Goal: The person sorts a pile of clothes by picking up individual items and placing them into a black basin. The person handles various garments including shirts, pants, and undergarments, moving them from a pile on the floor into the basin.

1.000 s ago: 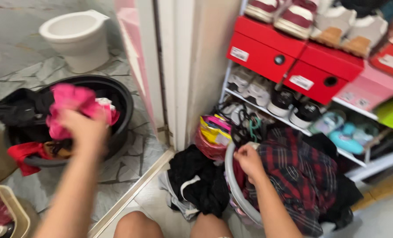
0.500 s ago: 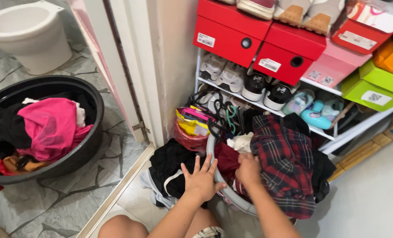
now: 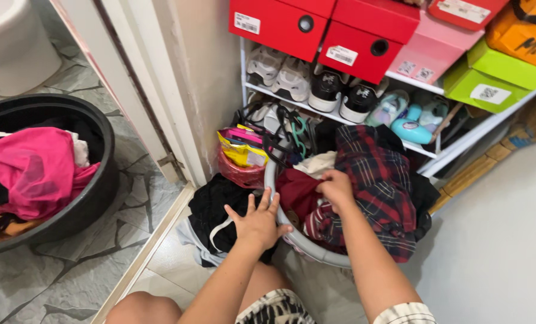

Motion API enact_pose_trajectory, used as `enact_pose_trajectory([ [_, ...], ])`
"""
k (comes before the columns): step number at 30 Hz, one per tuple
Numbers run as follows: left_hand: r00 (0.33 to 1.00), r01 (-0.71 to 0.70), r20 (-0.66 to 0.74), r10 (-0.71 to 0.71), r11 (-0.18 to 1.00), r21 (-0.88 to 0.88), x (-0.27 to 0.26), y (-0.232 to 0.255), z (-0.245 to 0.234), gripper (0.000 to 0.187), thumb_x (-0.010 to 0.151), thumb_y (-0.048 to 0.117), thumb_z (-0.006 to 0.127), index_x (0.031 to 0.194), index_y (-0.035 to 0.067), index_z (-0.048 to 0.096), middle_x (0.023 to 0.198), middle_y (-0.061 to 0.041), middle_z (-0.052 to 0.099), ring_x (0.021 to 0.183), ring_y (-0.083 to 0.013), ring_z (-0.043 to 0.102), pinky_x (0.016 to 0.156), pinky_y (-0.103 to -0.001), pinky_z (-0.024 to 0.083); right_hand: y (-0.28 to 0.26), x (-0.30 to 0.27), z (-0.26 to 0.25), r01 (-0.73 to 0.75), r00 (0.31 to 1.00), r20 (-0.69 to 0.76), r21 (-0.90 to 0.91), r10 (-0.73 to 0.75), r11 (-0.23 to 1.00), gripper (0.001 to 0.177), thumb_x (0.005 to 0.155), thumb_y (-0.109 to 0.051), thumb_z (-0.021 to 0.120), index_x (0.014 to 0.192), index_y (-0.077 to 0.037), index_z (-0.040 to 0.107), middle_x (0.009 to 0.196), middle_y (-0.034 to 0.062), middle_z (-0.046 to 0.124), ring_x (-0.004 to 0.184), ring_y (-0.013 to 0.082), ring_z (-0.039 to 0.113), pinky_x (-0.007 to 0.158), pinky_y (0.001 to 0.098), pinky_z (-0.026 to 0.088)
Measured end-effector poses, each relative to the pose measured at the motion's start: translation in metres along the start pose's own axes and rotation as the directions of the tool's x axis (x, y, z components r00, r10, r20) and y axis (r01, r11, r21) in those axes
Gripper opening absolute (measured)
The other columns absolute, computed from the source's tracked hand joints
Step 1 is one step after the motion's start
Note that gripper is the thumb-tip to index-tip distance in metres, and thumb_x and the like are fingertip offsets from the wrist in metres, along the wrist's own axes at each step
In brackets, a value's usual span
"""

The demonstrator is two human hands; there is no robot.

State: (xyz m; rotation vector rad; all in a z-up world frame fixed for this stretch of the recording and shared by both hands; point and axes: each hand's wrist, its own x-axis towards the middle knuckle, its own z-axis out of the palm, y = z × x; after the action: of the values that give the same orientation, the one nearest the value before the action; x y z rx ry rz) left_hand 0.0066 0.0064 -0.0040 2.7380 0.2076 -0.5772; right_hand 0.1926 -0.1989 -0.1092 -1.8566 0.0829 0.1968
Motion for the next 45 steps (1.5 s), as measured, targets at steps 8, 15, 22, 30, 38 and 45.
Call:
enact_pose_trajectory([
  [8,1.000,0.006,0.017,-0.006,1.000,0.017,0.012,0.000,0.001,0.102,0.086,0.067,0.066,0.164,0.029,0.011,0.173,0.006,0.001,0.158,-0.0294,0.012,0.110,-0.085,0.000,0.000,-0.071,0.016,-0.278,0.855,0.450,-0.027,0.260,0.960,0.024,0.084,-0.023,0.071,0.101,-0.006,0.066,0.079,0.0150,0.068,0.074,0.0312,0.067,0.063,0.0397,0.051],
  [15,0.997,0.056,0.051,-0.058,0.997,0.045,0.013,0.007,-0.005,0.101,0.086,0.063,0.069,0.164,0.031,0.013,0.173,0.009,0.002,0.158,-0.0293,0.014,0.107,-0.087,0.001,0.023,-0.067,0.016,0.501,0.773,0.627,-0.695,0.095,0.516,0.054,0.069,-0.024,0.089,0.112,-0.001,0.066,0.113,0.0193,0.067,0.107,0.0330,0.066,0.091,0.0407,0.053],
  [22,0.996,0.083,0.035,-0.085,0.995,0.055,0.012,0.012,-0.007,0.098,0.088,0.061,0.068,0.164,0.033,0.013,0.173,0.011,0.001,0.158,-0.0306,0.013,0.106,-0.089,0.000,0.045,-0.061,0.021,0.704,0.703,0.599,-0.662,-0.382,0.256,0.032,0.077,-0.008,0.070,0.108,-0.013,0.076,0.109,0.0190,0.073,0.107,0.0400,0.064,0.096,0.0471,0.047],
  [30,0.998,0.057,0.008,-0.058,0.996,0.063,0.012,0.010,0.000,0.102,0.088,0.064,0.068,0.165,0.031,0.010,0.173,0.009,0.002,0.158,-0.0300,0.016,0.110,-0.086,0.000,-0.042,-0.081,-0.018,0.117,0.934,0.347,-0.075,-0.084,0.990,0.018,0.098,-0.013,0.061,0.110,-0.003,0.071,0.095,0.0085,0.074,0.083,0.0151,0.066,0.075,0.0320,0.053],
  [38,0.998,0.061,0.008,-0.062,0.997,0.051,0.012,0.006,0.000,0.103,0.087,0.064,0.069,0.165,0.031,0.011,0.173,0.008,0.002,0.158,-0.0308,0.014,0.111,-0.085,0.001,-0.116,-0.116,-0.022,0.148,0.966,0.078,0.620,-0.248,0.771,0.020,0.101,-0.020,0.060,0.109,-0.003,0.069,0.097,0.0019,0.073,0.084,0.0099,0.067,0.078,0.0270,0.054],
  [45,0.997,0.073,0.029,-0.074,0.997,0.028,0.013,0.008,0.001,0.101,0.087,0.064,0.068,0.164,0.034,0.010,0.174,0.010,0.000,0.159,-0.0290,0.012,0.113,-0.083,0.003,-0.197,-0.131,-0.025,0.443,0.889,-0.183,0.572,-0.420,0.690,0.025,0.105,-0.024,0.067,0.094,-0.002,0.068,0.085,-0.0024,0.066,0.074,0.0073,0.059,0.067,0.0263,0.049],
])
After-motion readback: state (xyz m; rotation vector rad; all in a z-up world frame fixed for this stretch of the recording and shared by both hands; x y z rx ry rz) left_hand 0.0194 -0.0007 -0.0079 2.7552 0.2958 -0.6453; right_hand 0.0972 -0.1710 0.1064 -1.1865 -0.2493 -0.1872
